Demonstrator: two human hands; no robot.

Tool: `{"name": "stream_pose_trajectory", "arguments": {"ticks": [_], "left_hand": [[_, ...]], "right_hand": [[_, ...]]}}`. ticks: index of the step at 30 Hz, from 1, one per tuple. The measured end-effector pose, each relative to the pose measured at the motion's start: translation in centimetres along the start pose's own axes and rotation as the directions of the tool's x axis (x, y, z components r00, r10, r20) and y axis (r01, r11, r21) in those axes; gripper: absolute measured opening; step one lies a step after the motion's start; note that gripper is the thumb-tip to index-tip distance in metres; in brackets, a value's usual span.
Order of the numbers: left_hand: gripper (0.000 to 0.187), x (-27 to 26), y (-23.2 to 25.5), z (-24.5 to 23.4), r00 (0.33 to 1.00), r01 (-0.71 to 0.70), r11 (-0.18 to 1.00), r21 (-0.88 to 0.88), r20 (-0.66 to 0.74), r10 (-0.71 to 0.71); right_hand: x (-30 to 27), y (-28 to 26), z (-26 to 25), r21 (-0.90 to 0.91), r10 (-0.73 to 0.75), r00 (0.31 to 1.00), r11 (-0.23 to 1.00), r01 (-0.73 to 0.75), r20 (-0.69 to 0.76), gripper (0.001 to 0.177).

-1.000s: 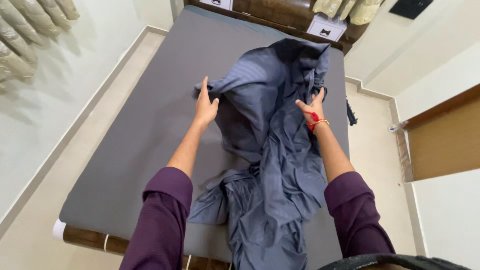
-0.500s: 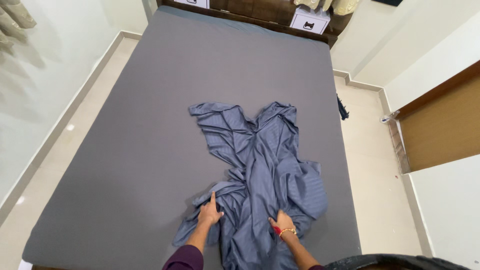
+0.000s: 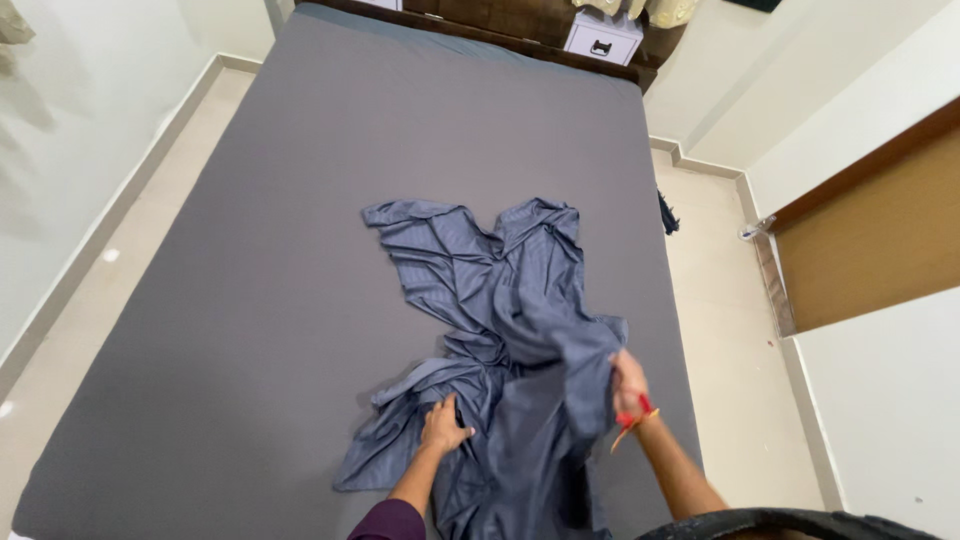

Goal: The person spreads a blue bedsheet over a mattress, shaking and pulling the fabric to cover the bed.

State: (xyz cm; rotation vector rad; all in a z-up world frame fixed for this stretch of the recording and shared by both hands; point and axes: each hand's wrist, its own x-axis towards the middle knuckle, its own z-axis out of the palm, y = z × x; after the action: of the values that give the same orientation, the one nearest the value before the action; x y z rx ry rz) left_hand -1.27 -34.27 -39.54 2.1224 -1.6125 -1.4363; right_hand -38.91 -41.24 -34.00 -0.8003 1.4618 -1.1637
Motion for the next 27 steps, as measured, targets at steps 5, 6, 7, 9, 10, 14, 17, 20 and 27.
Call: {"name": "stream_pose_trajectory", "arguments": {"ticks": [5, 6, 7, 9, 10, 14, 17, 20, 27], "left_hand": [[0.099, 0.4, 0.2, 0.8, 0.989, 0.039, 0.995, 0.096, -0.143, -0.025], [0.096, 0.0, 0.0, 0.9, 0.985, 0.022, 0.988, 0.153, -0.171, 0.004], [0.093, -0.3, -0.2, 0.8, 0.979, 0.009, 0.978, 0.209, -0.199, 0.033], [0.094, -1.1, 0.2, 0.9, 0.977, -0.022, 0.946, 0.324, -0.193, 0.089], [0.095, -1.5, 0.6, 1.1, 0.976, -0.039, 0.924, 0.38, -0.185, 0.117], [0.098, -2.1, 2.7, 3.5, 0.966, -0.214, 0.882, 0.42, -0.043, 0.255], [0.078, -0.5, 2.8, 6.5, 0.951, -0.272, 0.868, 0.416, -0.02, 0.308], [0.034, 1.4, 1.3, 8.5, 0.876, -0.34, 0.82, 0.461, -0.161, 0.454], [0.032, 2.0, -3.8, -1.9, 0.871, -0.151, 0.988, -0.025, -0.477, 0.121]], "right_hand": [[8.1, -13.4, -2.3, -0.186, -0.282, 0.94, 0.951, 0.248, -0.19, 0.072], [7.6, -12.5, -2.0, -0.391, -0.357, 0.921, 0.879, 0.273, -0.159, 0.081], [6.9, -11.2, -1.7, -0.575, -0.422, 0.9, 0.765, 0.289, -0.11, 0.091], [4.4, -7.3, -0.6, -0.8, -0.371, 0.927, 0.57, 0.185, -0.049, 0.112], [2.3, -4.6, -0.1, -0.858, -0.262, 0.963, 0.506, 0.081, -0.063, 0.123], [-7.1, 5.1, 4.0, -0.921, 0.312, 0.909, 0.181, -0.344, -0.277, 0.16], [-13.1, 9.7, 5.9, -0.918, 0.325, 0.909, 0.21, -0.336, -0.259, 0.139], [-16.2, 11.3, 7.3, -0.883, 0.279, 0.878, 0.157, -0.441, -0.389, 0.064], [-14.1, 12.5, 1.7, -0.63, -0.157, 0.917, 0.767, -0.12, -0.366, 0.05]]}}
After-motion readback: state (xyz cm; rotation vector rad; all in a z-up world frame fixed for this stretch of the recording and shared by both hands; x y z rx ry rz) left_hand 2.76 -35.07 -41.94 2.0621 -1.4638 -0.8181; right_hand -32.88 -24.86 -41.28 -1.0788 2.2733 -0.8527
